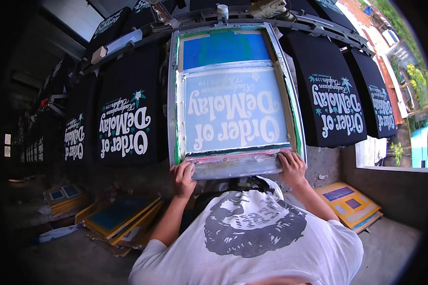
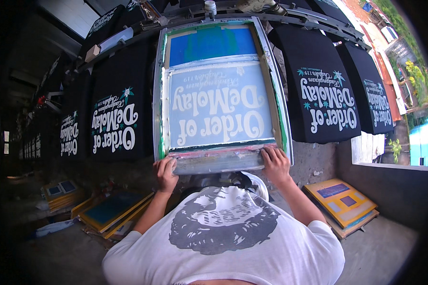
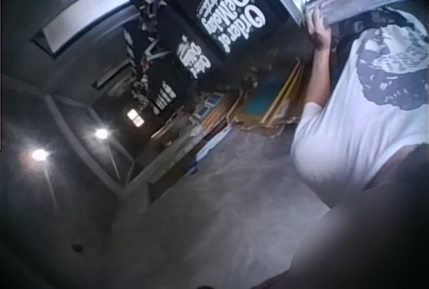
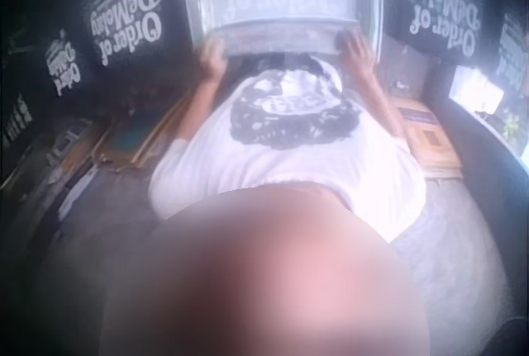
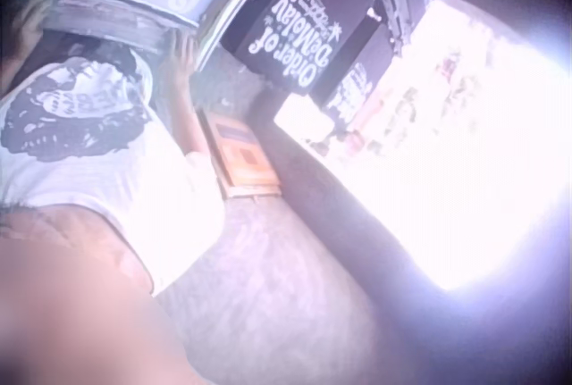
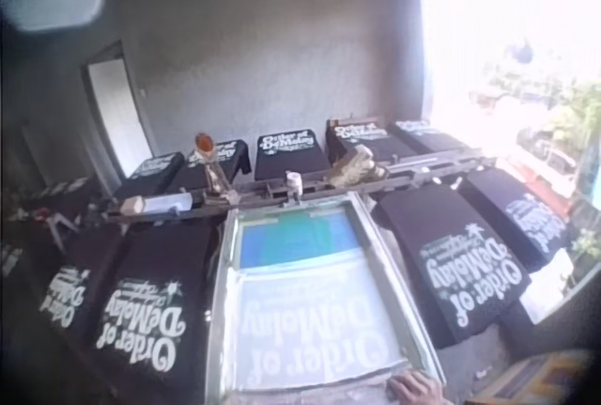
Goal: The person uses a squeegee to pull ink across a screen printing frame, repeatedly applying the design onto black t-shirts laid out on a table. The person moves along the line of shirts, printing each one in sequence.
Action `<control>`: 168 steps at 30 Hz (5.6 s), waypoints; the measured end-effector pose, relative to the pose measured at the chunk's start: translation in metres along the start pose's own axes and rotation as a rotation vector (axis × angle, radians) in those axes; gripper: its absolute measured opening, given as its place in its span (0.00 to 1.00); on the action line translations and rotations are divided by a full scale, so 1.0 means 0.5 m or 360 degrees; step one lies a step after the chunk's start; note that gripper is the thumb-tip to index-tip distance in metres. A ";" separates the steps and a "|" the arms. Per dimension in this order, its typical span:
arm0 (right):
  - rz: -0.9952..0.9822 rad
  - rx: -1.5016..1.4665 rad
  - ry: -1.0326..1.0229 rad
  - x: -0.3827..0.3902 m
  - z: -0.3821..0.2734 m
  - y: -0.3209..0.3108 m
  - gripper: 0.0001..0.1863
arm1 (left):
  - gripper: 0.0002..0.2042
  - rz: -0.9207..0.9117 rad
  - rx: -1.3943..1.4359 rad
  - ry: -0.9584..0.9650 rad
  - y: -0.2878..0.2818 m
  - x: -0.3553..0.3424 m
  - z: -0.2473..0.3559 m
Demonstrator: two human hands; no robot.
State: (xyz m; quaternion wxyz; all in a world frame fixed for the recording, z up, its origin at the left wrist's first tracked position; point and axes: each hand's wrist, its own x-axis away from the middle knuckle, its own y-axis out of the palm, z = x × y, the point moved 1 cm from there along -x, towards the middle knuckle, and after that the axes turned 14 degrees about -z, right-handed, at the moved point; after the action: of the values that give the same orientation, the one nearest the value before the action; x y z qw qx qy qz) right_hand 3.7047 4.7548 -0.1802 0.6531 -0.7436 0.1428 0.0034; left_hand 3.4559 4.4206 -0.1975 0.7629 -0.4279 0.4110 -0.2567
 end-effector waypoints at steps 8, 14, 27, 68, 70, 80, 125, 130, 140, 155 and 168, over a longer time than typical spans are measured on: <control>-0.0312 -0.0058 0.0151 -0.053 0.027 -0.075 0.17 | 0.11 -0.0005 0.0068 0.0049 -0.050 -0.075 0.009; -0.0022 0.0020 -0.0060 -0.043 0.049 -0.036 0.21 | 0.13 0.0094 0.0086 0.0079 -0.005 -0.010 0.032; 0.0190 0.0256 0.0000 -0.516 0.258 0.049 0.15 | 0.12 0.0228 -0.0058 0.0217 0.141 -0.486 -0.242; -0.0041 -0.0048 0.0072 -0.034 0.005 -0.023 0.20 | 0.12 -0.0021 0.0098 0.0035 -0.021 -0.041 -0.010; -0.0251 -0.0082 0.0126 -0.068 0.024 -0.062 0.20 | 0.13 -0.0012 0.0054 0.0030 -0.028 -0.069 -0.016; -0.0335 -0.0064 0.0053 0.036 0.011 -0.045 0.32 | 0.23 -0.0209 0.0183 0.0186 -0.037 0.017 0.012; 0.0385 -0.1291 0.1302 0.156 0.540 -0.098 0.20 | 0.20 0.0325 0.1392 -0.1331 0.200 -0.152 0.178; 0.0338 -0.1263 0.1272 0.301 0.804 -0.153 0.19 | 0.22 0.0296 0.1354 -0.1384 0.316 -0.220 0.466; 0.0252 -0.1269 0.1334 0.530 1.070 -0.182 0.18 | 0.21 0.0184 0.1310 -0.1448 0.454 -0.231 0.776; 0.0212 -0.1338 0.1257 0.528 1.170 -0.175 0.18 | 0.20 0.0101 0.1134 -0.1312 0.503 -0.310 0.803; 0.0006 -0.1349 0.1205 0.494 1.230 -0.188 0.16 | 0.20 -0.0055 0.0863 -0.1257 0.495 -0.360 0.816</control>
State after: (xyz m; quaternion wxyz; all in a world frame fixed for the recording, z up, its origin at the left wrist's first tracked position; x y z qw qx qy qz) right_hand 4.0738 5.3115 -0.2267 0.2008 -0.8899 0.3544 -0.2052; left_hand 3.7158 4.8591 -0.2173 0.9405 -0.2849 0.0008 -0.1850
